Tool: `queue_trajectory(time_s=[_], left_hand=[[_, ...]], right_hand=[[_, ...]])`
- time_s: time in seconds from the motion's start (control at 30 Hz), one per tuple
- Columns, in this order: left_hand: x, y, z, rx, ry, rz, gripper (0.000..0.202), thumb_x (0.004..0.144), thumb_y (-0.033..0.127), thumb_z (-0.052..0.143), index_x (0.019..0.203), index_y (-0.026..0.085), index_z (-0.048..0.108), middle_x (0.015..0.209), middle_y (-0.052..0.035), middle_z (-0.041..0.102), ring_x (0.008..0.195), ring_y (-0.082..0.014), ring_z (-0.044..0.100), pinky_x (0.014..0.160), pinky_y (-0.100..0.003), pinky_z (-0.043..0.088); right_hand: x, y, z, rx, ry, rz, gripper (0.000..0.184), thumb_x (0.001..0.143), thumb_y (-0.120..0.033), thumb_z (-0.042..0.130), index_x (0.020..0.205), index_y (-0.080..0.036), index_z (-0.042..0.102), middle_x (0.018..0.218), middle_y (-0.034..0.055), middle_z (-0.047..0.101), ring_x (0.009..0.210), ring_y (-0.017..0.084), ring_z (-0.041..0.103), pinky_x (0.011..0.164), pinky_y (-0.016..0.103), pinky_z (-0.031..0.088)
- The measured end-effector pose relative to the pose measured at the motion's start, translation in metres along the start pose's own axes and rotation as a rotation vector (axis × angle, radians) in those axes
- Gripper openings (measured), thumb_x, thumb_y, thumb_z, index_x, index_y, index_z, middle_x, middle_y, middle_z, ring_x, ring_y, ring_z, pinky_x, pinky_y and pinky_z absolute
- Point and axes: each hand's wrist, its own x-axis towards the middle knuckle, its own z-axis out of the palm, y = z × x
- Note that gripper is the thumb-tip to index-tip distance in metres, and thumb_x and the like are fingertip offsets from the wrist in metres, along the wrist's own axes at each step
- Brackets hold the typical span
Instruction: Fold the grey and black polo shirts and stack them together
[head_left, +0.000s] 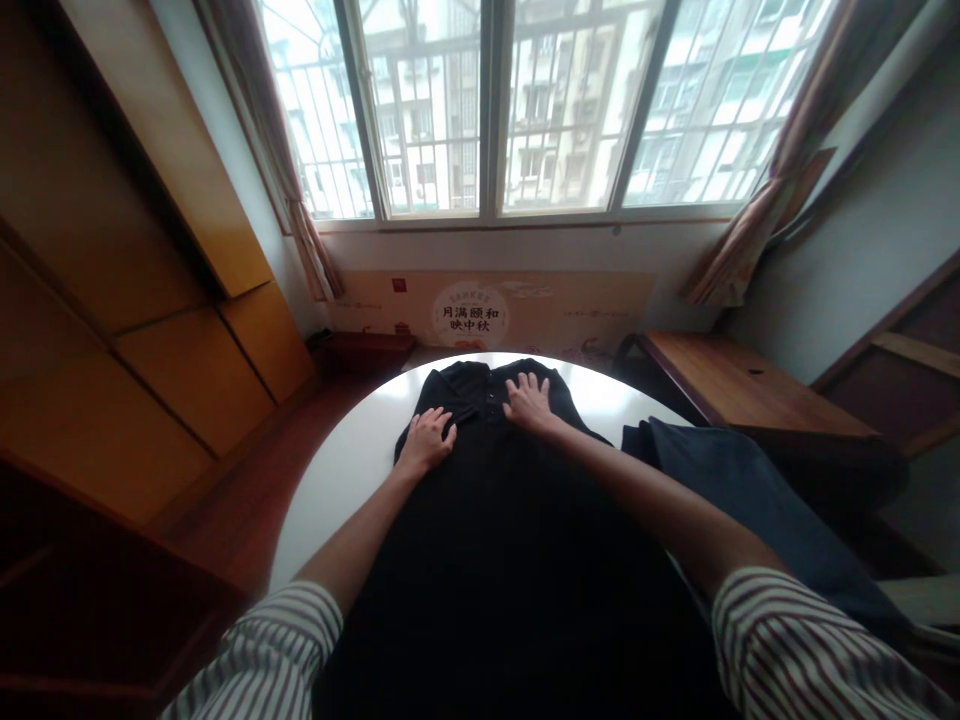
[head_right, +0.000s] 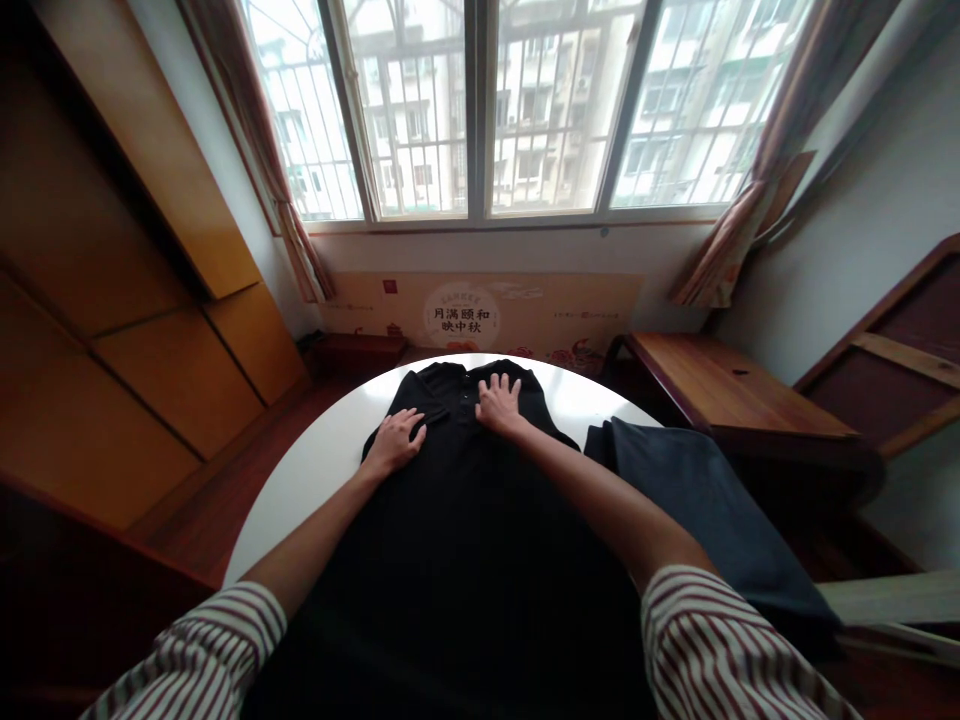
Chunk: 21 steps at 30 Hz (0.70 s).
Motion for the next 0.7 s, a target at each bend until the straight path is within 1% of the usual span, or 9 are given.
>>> queue_trajectory(time_s=[0.07,0.13,0.23,0.3,0.4,0.47,0.57,0.63,0.7], left_hand=[[0.001,0.002,-0.003,-0.043,0.046,-0.038,0.033,0.096,0.027,0.048,0.12,0.015,0.067,0.131,-0.0115,0.064,0.125,-0.0245,0.056,0.113,-0.039,0.036],[0.001,0.002,-0.009,-0.055,0.093,-0.109,0.033,0.097,0.021,0.042,0.119,0.015,0.067,0.127,-0.0111,0.066,0.12,-0.0212,0.058,0.111,-0.034,0.038],[0.002,-0.007,-0.022,-0.04,0.132,-0.276,0.036,0.098,0.02,0.039,0.124,0.012,0.063,0.13,-0.0162,0.063,0.123,-0.0265,0.056,0.108,-0.04,0.039],[0.005,-0.019,-0.033,-0.043,0.09,-0.38,0.036,0.095,0.027,0.048,0.123,0.009,0.064,0.125,-0.0201,0.065,0.119,-0.0313,0.058,0.101,-0.042,0.044],[0.016,-0.037,-0.051,-0.094,-0.059,-0.452,0.041,0.084,0.038,0.068,0.112,0.009,0.069,0.103,-0.0162,0.073,0.099,-0.029,0.067,0.084,-0.033,0.051],[0.024,-0.045,-0.061,-0.14,-0.16,-0.473,0.041,0.076,0.041,0.076,0.101,0.01,0.073,0.085,-0.0108,0.074,0.082,-0.0246,0.069,0.071,-0.028,0.051],[0.034,-0.049,-0.067,-0.199,-0.261,-0.506,0.038,0.072,0.042,0.08,0.09,0.009,0.075,0.064,-0.0056,0.068,0.061,-0.0184,0.064,0.056,-0.024,0.045],[0.038,-0.049,-0.068,-0.234,-0.299,-0.526,0.037,0.074,0.042,0.079,0.087,0.008,0.074,0.056,-0.0033,0.062,0.053,-0.0151,0.058,0.051,-0.023,0.041],[0.039,-0.048,-0.068,-0.272,-0.324,-0.541,0.037,0.076,0.043,0.077,0.087,0.007,0.074,0.051,-0.0014,0.056,0.047,-0.0129,0.053,0.047,-0.022,0.038]], right_hand=[[-0.035,-0.031,-0.006,-0.003,-0.047,-0.148,0.054,0.09,-0.031,0.056,0.14,-0.012,0.047,0.151,0.0233,0.036,0.14,0.039,0.029,0.111,0.061,0.018],[-0.078,-0.06,-0.013,0.01,-0.088,-0.286,0.055,0.09,-0.038,0.057,0.138,-0.015,0.049,0.147,0.0214,0.043,0.134,0.037,0.037,0.11,0.057,0.025],[-0.155,-0.094,-0.028,0.053,-0.119,-0.513,0.046,0.088,-0.042,0.06,0.127,-0.018,0.057,0.137,0.0153,0.052,0.126,0.03,0.046,0.107,0.048,0.034],[-0.205,-0.113,-0.036,0.127,-0.108,-0.719,0.037,0.09,-0.043,0.058,0.114,-0.015,0.062,0.122,0.015,0.058,0.113,0.028,0.052,0.097,0.043,0.043],[-0.262,-0.143,-0.043,0.211,-0.083,-0.908,0.04,0.091,-0.052,0.054,0.102,-0.015,0.064,0.105,0.0118,0.06,0.095,0.025,0.055,0.08,0.038,0.05],[-0.282,-0.167,-0.041,0.245,-0.045,-0.966,0.052,0.09,-0.063,0.049,0.104,-0.014,0.062,0.101,0.0112,0.06,0.09,0.025,0.055,0.074,0.038,0.05],[-0.291,-0.202,-0.032,0.235,-0.01,-0.947,0.074,0.083,-0.075,0.048,0.115,-0.009,0.057,0.101,0.014,0.061,0.088,0.027,0.056,0.068,0.039,0.052],[-0.292,-0.221,-0.024,0.215,-0.023,-0.903,0.072,0.083,-0.073,0.051,0.115,-0.008,0.055,0.097,0.014,0.061,0.084,0.028,0.057,0.062,0.038,0.051],[-0.292,-0.233,-0.016,0.207,-0.051,-0.887,0.056,0.09,-0.061,0.051,0.116,-0.012,0.053,0.094,0.0116,0.062,0.077,0.026,0.059,0.056,0.035,0.05]])
